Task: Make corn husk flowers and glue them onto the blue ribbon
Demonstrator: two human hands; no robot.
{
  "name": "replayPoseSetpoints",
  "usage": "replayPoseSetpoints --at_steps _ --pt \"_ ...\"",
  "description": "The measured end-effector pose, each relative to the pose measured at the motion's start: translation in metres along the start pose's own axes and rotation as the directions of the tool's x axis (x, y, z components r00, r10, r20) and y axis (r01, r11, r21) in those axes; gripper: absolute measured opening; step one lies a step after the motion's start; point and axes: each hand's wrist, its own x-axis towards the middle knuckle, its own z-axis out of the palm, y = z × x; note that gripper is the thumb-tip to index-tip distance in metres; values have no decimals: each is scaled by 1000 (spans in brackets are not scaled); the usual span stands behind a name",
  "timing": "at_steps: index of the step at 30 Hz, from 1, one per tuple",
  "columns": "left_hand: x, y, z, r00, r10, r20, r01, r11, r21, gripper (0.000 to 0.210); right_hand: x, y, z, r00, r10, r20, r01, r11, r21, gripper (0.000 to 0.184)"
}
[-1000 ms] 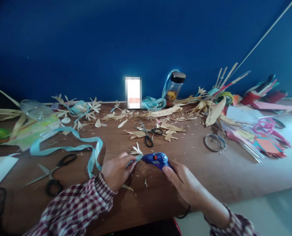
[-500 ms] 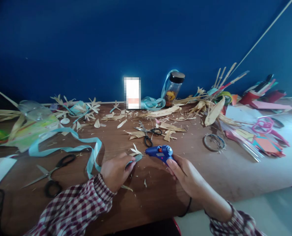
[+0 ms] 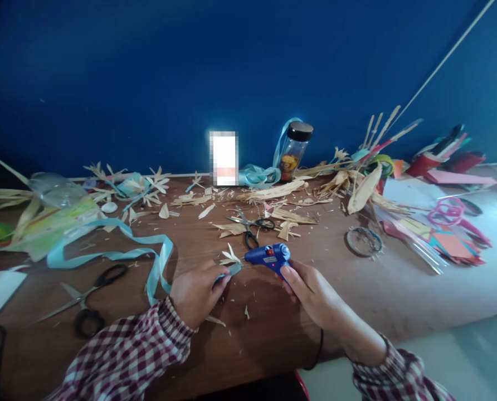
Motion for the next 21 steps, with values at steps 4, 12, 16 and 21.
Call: replayPoseSetpoints --at_steps 4,12,16,21 --pt "1 0 0 1000 -12 4 12 1000 1 22 -1 -1 0 1000 -1 10 2 997 -80 45" --pt "1 -2 2 1000 3 -18 -3 1000 -9 20 -5 1 0 999 15 40 -12 997 -77 46" --pt "1 -2 3 1000 -4 -25 4 1000 0 20 -14 5 -10 1000 14 13 -13 998 -54 46" --pt "2 -4 8 999 -17 -36 18 999 37 19 -31 19 -32 960 -63 -272 3 977 -214 41"
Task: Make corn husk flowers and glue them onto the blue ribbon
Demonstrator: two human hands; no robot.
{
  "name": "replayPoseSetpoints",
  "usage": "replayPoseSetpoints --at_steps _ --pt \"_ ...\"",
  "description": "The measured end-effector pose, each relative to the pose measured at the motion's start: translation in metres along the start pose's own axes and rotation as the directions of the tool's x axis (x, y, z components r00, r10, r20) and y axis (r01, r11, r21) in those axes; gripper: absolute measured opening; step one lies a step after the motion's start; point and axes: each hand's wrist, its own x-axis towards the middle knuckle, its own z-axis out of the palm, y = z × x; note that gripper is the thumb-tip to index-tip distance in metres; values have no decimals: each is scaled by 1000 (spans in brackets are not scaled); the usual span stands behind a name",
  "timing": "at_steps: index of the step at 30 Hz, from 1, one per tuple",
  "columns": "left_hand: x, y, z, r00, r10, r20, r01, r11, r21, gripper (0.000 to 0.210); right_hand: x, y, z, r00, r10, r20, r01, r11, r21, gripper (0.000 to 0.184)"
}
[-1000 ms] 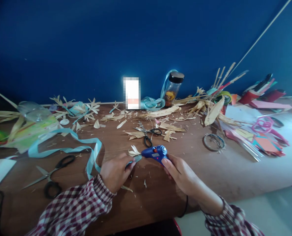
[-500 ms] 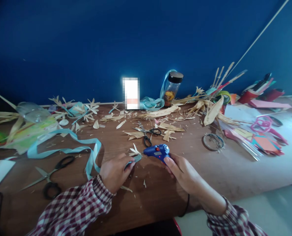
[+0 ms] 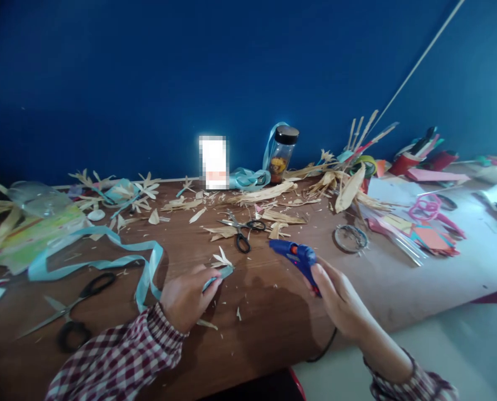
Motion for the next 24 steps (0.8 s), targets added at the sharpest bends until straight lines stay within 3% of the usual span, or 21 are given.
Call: replayPoseSetpoints --at_steps 2,4,7,10,15,19,24 --pt "1 0 0 1000 -5 0 5 1000 -11 20 -2 10 -6 976 -58 -211 7 972 -234 39" --pt "2 1 -3 1000 -19 -3 19 1000 -23 21 -2 23 -10 928 -132 -349 -65 864 -500 46" --pt "4 4 -8 998 -52 16 53 998 -20 23 1 45 -16 891 -157 -425 -219 673 -707 46" --pt "4 8 -11 996 -81 28 81 997 -1 24 4 64 -22 872 -127 -472 -324 575 -752 45" --pt "6 12 -14 990 -133 41 131 990 58 23 2 73 -26 877 -29 -480 -389 542 -745 48" --pt "10 8 -15 986 -140 95 141 990 -1 19 -6 59 -35 908 0 -419 -357 526 -772 48" --pt "14 -3 -13 985 -125 115 148 964 -222 14 -18 19 -44 922 -3 -387 -331 514 -792 38"
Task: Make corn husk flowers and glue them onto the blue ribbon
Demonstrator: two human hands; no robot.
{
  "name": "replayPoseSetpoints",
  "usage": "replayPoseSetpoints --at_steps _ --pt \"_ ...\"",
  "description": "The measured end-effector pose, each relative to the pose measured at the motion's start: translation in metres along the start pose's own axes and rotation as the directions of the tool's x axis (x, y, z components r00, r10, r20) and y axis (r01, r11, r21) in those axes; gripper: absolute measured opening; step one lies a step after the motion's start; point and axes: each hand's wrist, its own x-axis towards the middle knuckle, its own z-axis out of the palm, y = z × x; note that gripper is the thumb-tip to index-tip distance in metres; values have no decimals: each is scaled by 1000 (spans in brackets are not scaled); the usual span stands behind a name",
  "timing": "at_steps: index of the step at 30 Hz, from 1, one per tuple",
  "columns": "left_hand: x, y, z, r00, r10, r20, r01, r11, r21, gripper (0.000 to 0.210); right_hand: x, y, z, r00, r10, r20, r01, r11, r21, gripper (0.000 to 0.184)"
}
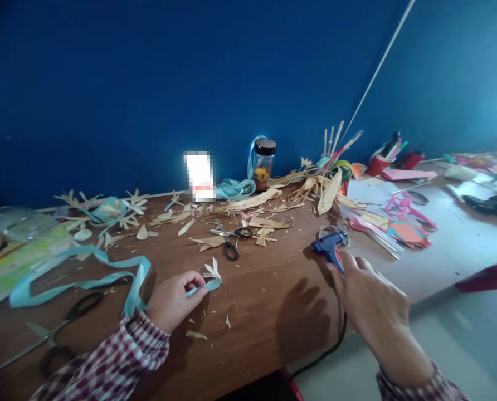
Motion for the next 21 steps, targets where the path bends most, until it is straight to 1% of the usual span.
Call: replayPoseSetpoints --at_steps 1,2,3,4,5,6,7,8,9,10,11,12,13,14,16,17,19,20,21 --pt "1 -1 -1 1000 12 1 -12 999 -46 14 -1 -7 -8 1000 -7 -30 10 997 77 36" --pt "2 -2 -2 1000 26 12 -25 994 -103 14 0 -17 -14 998 -52 -42 59 974 217 33" --pt "2 -1 -3 999 37 32 -31 984 -178 15 0 -29 -18 990 -132 -45 139 906 400 30" --pt "3 -1 -4 997 47 59 -30 963 -269 15 2 -44 -20 971 -241 -7 200 791 578 27" --pt "3 0 -5 995 52 91 -14 929 -370 16 4 -60 -20 940 -337 43 204 660 723 26" --pt "4 2 -7 991 52 126 13 884 -467 18 6 -76 -17 900 -423 104 153 531 833 26" --pt "4 3 -8 986 49 160 48 835 -548 20 9 -92 -12 854 -490 177 54 420 906 26" --pt "4 3 -9 982 38 187 85 790 -607 21 12 -106 -6 802 -541 253 -81 321 944 27" --pt "5 3 -10 978 26 207 118 752 -648 23 16 -119 1 746 -576 335 -241 235 941 26" --pt "5 3 -10 976 13 218 142 720 -679 24 19 -130 8 664 -620 418 -395 185 900 26" --pt "5 2 -11 975 3 221 158 690 -706 25 22 -138 14 627 -637 448 -443 181 878 28" --pt "5 0 -12 976 0 217 164 657 -736 25 24 -144 19 592 -653 473 -503 158 849 28" --pt "5 -1 -13 978 1 208 163 621 -767 26 26 -149 21 554 -671 493 -575 119 809 29" --pt "5 -3 -14 981 8 196 154 585 -796 26 27 -152 23 526 -690 498 -626 82 776 30" --pt "7 -5 -16 985 34 168 125 531 -838 25 29 -156 21 468 -740 482 -717 1 697 31" --pt "7 -5 -17 986 49 159 112 516 -849 25 30 -157 20 453 -762 462 -740 -32 672 30" --pt "9 -3 -18 985 72 154 97 503 -859 24 32 -161 16 449 -787 423 -758 -85 647 26" --pt "10 -2 -18 985 76 155 97 500 -861 24 34 -163 15 465 -784 410 -756 -111 645 25" --pt "11 -1 -17 985 73 155 98 499 -861 25 36 -165 14 491 -772 404 -745 -132 654 24"
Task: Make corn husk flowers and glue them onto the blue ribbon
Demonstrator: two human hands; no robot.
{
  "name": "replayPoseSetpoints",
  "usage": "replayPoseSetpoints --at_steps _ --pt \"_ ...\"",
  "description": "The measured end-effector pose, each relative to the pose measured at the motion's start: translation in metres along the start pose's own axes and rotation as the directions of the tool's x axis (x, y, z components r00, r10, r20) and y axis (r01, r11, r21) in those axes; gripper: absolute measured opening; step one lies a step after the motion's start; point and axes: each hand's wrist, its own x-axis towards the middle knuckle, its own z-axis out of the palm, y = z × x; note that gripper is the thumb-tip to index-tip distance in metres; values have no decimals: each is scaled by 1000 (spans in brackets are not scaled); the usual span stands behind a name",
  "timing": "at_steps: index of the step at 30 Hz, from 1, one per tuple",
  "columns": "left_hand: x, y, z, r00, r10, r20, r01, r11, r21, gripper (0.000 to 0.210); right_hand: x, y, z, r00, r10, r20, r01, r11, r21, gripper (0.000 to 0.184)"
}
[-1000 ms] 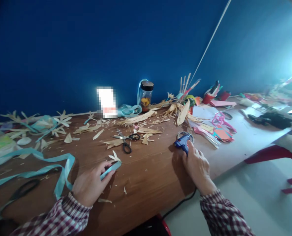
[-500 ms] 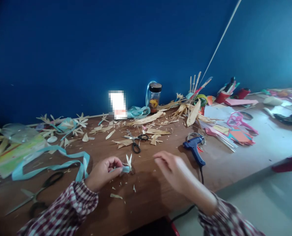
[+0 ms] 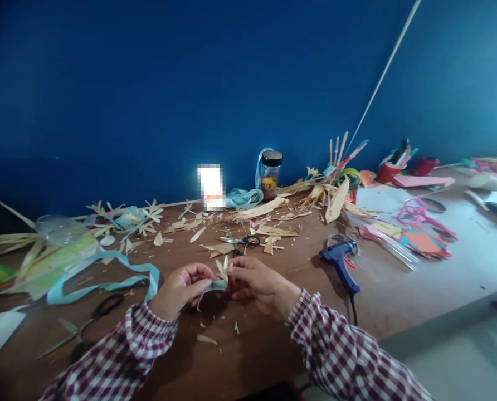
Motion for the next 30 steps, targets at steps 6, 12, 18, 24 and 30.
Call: replayPoseSetpoints --at_steps 6,12,18,24,30 --pt "8 -6 3 996 -46 -76 49 998 40 34 19 -6 -5 988 -137 -69 132 989 -68 36" --pt "15 -11 -1 996 -93 4 90 975 205 39 26 -3 -13 965 -262 -4 258 953 -157 43" --pt "17 -14 3 992 -98 -75 117 940 321 35 30 4 -19 953 -301 -24 282 916 -284 40" --pt "18 -19 7 987 -117 -113 147 940 308 32 24 4 -12 912 -401 -85 314 817 -483 35" --pt "14 -16 12 985 -30 -168 86 937 338 29 19 4 1 850 -512 -128 334 710 -620 29"
